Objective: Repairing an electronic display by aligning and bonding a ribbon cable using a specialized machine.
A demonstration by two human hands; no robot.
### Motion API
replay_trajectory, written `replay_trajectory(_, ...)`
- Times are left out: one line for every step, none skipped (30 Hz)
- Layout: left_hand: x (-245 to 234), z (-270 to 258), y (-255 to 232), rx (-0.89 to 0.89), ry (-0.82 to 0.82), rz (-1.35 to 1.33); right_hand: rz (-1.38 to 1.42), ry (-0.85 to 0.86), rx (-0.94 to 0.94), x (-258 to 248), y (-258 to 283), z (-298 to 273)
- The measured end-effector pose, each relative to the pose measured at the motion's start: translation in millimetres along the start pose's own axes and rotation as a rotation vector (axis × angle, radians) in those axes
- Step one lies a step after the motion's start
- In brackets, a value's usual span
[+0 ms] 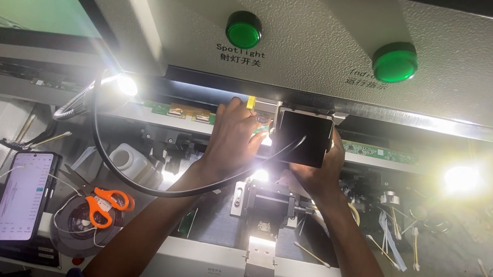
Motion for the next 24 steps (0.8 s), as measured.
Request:
replay_trajectory(-0.5,1.8,-1.1,-0.057,0.053,0.011,-0.017,0.017,-0.005,-0.4,0.5,1.1)
replay_trajectory(-2.2,2.9,-1.6,-0.057,0.052,0.011,-0.017,0.017,-0.005,-0.8,2.1,1.4)
replay_trajectory(-3.4,3.9,-2.0,-0.087,0.069,-0.001,-0.002,0.015,-0.002,-1.5,3.6,1.6)
replay_trajectory(-4.6,4.9,-2.5,-0.117,0.085,-0.014,0.013,0.013,0.000,-2.3,5.0,1.8)
replay_trajectory(-1.9,4.7,0.1,-0.116,0.085,-0.015,0.011,0.012,0.000,-4.0,7.7,3.5)
replay_trajectory(0.9,4.3,3.0,-0.142,0.081,-0.030,-0.011,0.017,-0.003,-5.5,10.4,5.2)
replay_trajectory(3.5,2.9,5.8,-0.172,0.078,-0.045,-0.033,0.024,-0.006,-6.8,13.4,6.2)
replay_trajectory(4.3,2.0,6.8,-0.172,0.079,-0.046,-0.033,0.025,-0.005,-6.8,12.8,5.9)
replay_trajectory(4.8,1.1,8.2,-0.177,0.074,-0.052,-0.029,0.029,0.003,-6.4,12.3,5.6)
replay_trajectory(5.2,0.0,9.5,-0.181,0.068,-0.057,-0.025,0.033,0.011,-6.0,11.9,5.4)
replay_trajectory(4.8,-0.1,9.2,-0.182,0.068,-0.057,-0.024,0.033,0.010,-6.2,13.8,6.7)
replay_trajectory(4.5,-0.1,8.8,-0.187,0.067,-0.065,-0.025,0.024,-0.002,-6.6,15.8,8.1)
replay_trajectory(4.4,-0.1,8.2,-0.192,0.067,-0.073,-0.026,0.015,-0.013,-7.2,17.7,9.4)
replay_trajectory(3.7,-0.2,7.7,-0.192,0.067,-0.073,-0.026,0.015,-0.013,-6.1,14.3,7.6)
replay_trajectory(3.0,0.0,7.3,-0.201,0.066,-0.084,-0.014,0.021,-0.004,-5.0,10.8,5.9)
replay_trajectory(2.5,0.2,6.8,-0.209,0.065,-0.094,-0.002,0.027,0.005,-3.9,7.0,4.3)
replay_trajectory(3.5,0.3,6.8,-0.209,0.066,-0.095,-0.002,0.027,0.006,-3.2,7.4,3.5)
replay_trajectory(4.5,0.3,6.9,-0.213,0.061,-0.095,0.006,0.023,0.004,-2.5,7.8,2.7)
replay_trajectory(5.3,0.3,7.3,-0.218,0.056,-0.094,0.015,0.019,0.002,-1.6,8.2,2.2)
replay_trajectory(5.8,-0.1,7.9,-0.218,0.057,-0.095,0.015,0.019,0.002,-2.2,6.0,1.5)
replay_trajectory(6.1,-0.4,8.6,-0.220,0.058,-0.095,-0.021,0.027,-0.017,-2.6,4.1,1.0)
replay_trajectory(6.3,-0.7,9.3,-0.222,0.060,-0.094,-0.057,0.036,-0.036,-2.9,2.2,0.6)
replay_trajectory(5.8,-0.1,8.6,-0.222,0.059,-0.094,-0.057,0.036,-0.037,-3.6,4.9,2.0)
replay_trajectory(5.4,0.4,8.0,-0.237,0.058,-0.102,-0.047,0.026,-0.036,-4.4,7.6,3.3)
Point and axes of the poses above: each hand's wrist, its own z-axis towards the middle knuckle, its own x-axis out of the palm, y = z × x, the point moved 1 cm from there along z, towards the middle knuckle, and after that the axes turned 5 degrees about x, right-handed, at the moved point
